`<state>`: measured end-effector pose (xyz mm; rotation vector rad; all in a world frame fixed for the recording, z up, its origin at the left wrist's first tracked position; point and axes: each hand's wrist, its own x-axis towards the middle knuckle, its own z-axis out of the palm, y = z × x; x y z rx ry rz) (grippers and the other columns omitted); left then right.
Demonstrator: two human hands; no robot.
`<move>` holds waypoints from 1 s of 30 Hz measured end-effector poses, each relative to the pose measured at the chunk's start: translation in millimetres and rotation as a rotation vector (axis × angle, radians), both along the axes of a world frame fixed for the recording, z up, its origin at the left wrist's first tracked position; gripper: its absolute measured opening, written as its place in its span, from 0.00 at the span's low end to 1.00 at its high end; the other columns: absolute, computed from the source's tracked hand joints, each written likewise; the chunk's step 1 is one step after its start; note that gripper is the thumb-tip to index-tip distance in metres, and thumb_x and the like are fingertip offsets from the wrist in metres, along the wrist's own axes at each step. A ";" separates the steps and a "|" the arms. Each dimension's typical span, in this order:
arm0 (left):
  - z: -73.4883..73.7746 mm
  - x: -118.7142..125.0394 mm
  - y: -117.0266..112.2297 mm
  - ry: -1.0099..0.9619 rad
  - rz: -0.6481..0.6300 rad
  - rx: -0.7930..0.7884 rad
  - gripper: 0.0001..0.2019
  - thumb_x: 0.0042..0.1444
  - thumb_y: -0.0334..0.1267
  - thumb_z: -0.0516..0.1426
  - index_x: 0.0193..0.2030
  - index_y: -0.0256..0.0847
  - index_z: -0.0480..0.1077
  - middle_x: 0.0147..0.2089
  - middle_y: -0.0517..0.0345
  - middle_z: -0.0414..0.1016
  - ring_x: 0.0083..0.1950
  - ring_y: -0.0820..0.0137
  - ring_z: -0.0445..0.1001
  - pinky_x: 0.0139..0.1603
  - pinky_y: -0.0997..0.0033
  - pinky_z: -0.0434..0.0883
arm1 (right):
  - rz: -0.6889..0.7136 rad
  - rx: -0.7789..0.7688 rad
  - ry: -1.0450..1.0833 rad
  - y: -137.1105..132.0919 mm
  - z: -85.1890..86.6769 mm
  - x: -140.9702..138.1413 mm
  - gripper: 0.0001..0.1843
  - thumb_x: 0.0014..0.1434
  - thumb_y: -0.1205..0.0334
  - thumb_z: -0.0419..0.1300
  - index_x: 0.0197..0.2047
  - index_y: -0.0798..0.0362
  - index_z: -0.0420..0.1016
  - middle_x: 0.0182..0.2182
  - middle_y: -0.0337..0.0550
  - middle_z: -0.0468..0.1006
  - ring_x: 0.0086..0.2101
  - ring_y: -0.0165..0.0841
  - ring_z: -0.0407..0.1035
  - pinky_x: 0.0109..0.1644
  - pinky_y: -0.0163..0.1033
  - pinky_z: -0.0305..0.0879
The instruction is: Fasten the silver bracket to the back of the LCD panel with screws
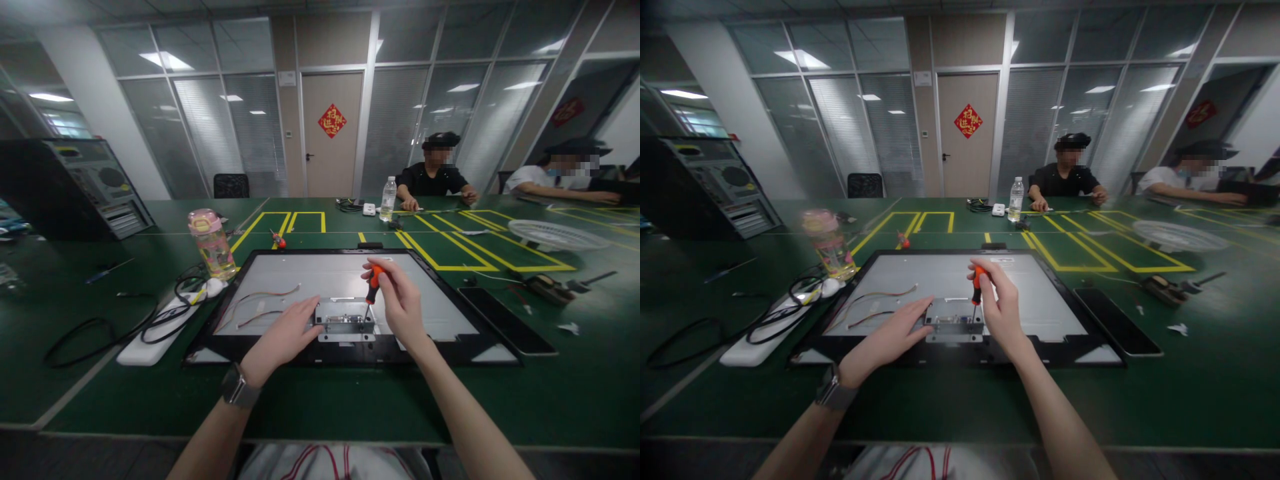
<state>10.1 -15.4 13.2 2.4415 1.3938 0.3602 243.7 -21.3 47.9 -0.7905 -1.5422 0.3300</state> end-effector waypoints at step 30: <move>-2.8 -1.0 1.8 0.009 -0.012 0.019 0.29 0.65 0.46 0.49 0.69 0.40 0.51 0.71 0.48 0.55 0.70 0.63 0.56 0.69 0.63 0.52 | -0.017 0.037 0.016 -2.7 -2.4 -6.3 0.13 0.67 0.62 0.50 0.50 0.48 0.73 0.41 0.45 0.77 0.38 0.36 0.74 0.43 0.46 0.69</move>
